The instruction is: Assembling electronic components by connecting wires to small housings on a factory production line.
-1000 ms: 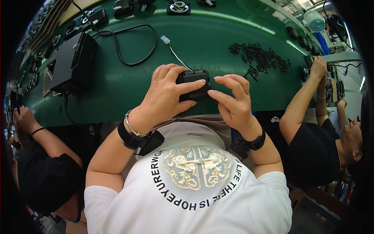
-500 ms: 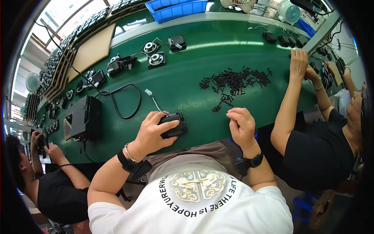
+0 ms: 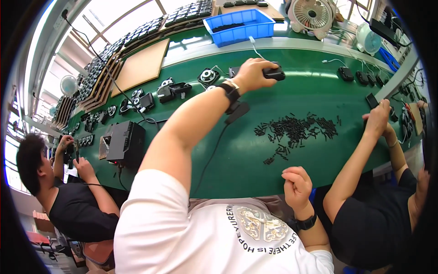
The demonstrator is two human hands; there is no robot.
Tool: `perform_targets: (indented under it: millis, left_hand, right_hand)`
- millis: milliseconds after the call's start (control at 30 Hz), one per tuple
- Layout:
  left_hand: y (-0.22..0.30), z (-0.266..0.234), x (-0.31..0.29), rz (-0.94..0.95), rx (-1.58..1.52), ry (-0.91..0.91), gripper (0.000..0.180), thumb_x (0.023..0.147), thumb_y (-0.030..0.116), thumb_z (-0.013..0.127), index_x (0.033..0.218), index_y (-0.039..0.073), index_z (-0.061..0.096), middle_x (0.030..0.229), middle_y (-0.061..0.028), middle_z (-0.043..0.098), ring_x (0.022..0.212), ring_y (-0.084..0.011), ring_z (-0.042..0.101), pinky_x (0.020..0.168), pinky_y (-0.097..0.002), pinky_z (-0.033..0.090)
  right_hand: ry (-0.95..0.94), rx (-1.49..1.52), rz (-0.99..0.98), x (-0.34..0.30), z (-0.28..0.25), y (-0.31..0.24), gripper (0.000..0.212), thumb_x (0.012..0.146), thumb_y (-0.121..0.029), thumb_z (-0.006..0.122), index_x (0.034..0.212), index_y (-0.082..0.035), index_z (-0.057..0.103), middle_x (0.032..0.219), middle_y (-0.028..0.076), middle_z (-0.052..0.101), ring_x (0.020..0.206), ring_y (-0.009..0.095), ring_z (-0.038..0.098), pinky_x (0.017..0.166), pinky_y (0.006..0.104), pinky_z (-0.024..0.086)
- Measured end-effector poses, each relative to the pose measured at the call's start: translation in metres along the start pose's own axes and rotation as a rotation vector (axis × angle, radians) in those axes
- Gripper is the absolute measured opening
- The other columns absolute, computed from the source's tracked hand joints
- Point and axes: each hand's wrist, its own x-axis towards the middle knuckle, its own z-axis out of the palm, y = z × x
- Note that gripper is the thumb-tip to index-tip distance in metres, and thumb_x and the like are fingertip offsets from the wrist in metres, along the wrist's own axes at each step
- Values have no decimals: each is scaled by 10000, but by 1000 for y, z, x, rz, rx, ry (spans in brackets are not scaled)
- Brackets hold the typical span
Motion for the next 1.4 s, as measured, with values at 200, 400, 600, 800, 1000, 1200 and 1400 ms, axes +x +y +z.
perform_targets:
  millis: [200, 400, 600, 800, 1000, 1200, 1400]
  left_hand:
    - [-30, 62, 41, 13, 16, -77, 504, 659, 375, 770, 1127, 194, 723, 1106, -111, 672, 1101, -312, 587, 1002, -406, 450]
    - [-57, 84, 46, 52, 52, -103, 498, 676, 419, 764, 1136, 235, 715, 1151, -94, 660, 1157, -320, 546, 1032, -414, 415]
    - [-52, 92, 45, 25, 72, -113, 471, 779, 498, 702, 1192, 273, 690, 1222, -128, 622, 1188, -352, 513, 1028, -457, 398]
    - [-13, 65, 44, -241, 179, -249, 436, 897, 487, 553, 1304, 341, 615, 1287, -173, 583, 1236, -387, 485, 1031, -500, 363]
    - [-36, 21, 26, -214, -43, -265, 636, 846, 203, 608, 1457, 164, 436, 1326, -211, 576, 1235, -395, 534, 1031, -448, 436]
    - [-15, -143, -74, -368, 343, -307, 492, 755, 69, 623, 1246, 72, 608, 1214, -158, 659, 1162, -317, 604, 993, -394, 475]
    - [-94, -142, -174, -437, 744, -111, 330, 759, 87, 639, 1085, 130, 673, 1152, -79, 658, 1175, -313, 560, 1011, -441, 430]
  right_hand:
    - [-61, 1, 54, 2, -7, -5, 223, 733, 147, 556, 872, -9, 632, 893, 135, 647, 646, 216, 564, 565, 286, 447]
    - [-98, -3, 17, 2, -5, -1, 231, 714, 141, 553, 869, -14, 628, 889, 136, 635, 633, 210, 544, 551, 284, 430]
    - [-122, -25, 22, 1, -6, -2, 237, 710, 137, 560, 873, -18, 632, 894, 132, 636, 644, 221, 557, 557, 290, 436]
    - [-82, -65, 46, -1, -1, -4, 237, 716, 149, 557, 870, -12, 638, 892, 129, 644, 666, 237, 585, 565, 296, 454]
    - [-139, -2, 176, 5, 2, -6, 193, 786, 138, 559, 902, 3, 632, 937, 126, 635, 718, 181, 576, 619, 257, 446]
    - [-197, -10, 348, 36, 8, -15, 210, 805, 76, 614, 997, -5, 638, 981, 82, 620, 804, 136, 578, 740, 252, 470]
    - [-418, -132, 247, 140, 82, 4, 466, 785, -107, 724, 1220, -27, 575, 1125, 107, 622, 962, 212, 615, 854, 326, 501]
